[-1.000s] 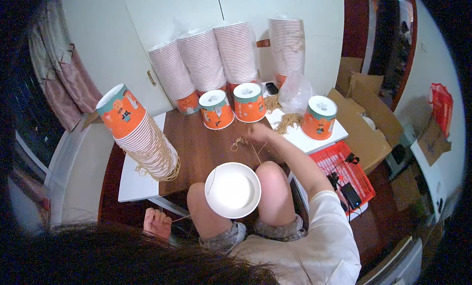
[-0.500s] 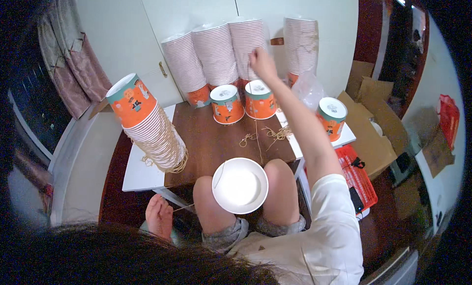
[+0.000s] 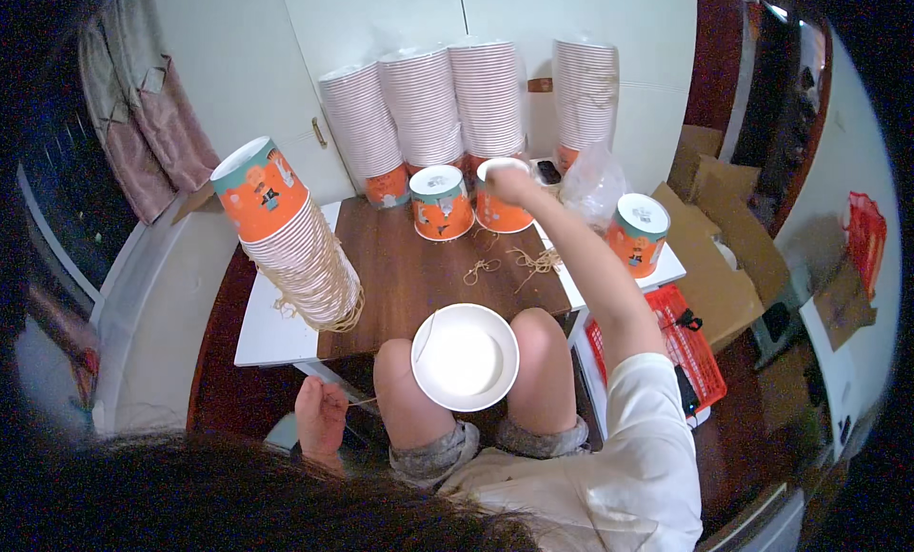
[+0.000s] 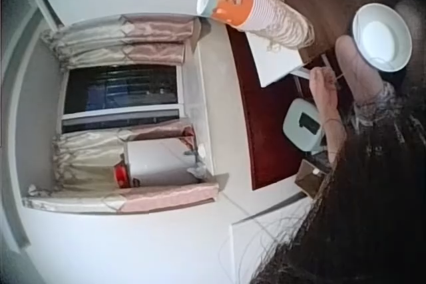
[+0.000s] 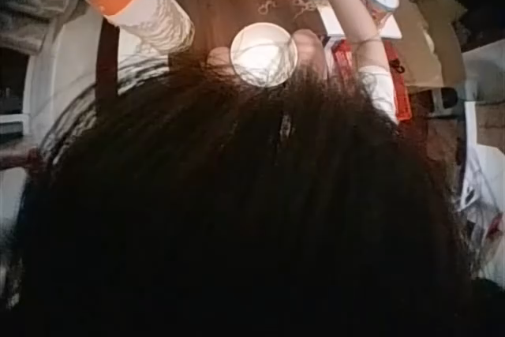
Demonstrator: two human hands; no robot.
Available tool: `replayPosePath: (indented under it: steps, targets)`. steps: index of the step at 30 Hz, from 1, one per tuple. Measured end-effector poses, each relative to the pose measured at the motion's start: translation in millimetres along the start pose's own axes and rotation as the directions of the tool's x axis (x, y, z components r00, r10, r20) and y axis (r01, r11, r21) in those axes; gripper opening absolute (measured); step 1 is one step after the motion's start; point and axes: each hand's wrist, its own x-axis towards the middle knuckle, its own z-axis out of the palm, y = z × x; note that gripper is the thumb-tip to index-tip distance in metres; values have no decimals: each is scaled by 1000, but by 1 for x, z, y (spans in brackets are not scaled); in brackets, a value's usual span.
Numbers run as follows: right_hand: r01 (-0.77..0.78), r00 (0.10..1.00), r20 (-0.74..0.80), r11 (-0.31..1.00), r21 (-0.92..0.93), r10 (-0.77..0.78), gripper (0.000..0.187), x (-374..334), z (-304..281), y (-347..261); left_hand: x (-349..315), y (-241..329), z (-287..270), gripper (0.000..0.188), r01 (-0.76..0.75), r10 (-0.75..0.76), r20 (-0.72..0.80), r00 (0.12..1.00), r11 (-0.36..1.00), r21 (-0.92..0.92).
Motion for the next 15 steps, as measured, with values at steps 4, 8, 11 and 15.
replayPosePath:
  steps: [4,8,11,15]
  targets:
    - [218,951,139,921,323,-274,22,-39,53,-37,-3,0,3,9,-15,19,-76,997,998,55]
    - [-91,855,363,581,809,-371,20,-145,63,-98,10,-8,5,12,8,-6,-133,991,1000,20]
    - [-389,863,466,332,859,-194,24,-196,109,-117,16,-10,4,13,31,-36,-77,996,997,-71]
    - [-551,829,558,-133,824,20,23,-192,133,-142,27,-16,5,11,110,-112,-55,992,993,-40]
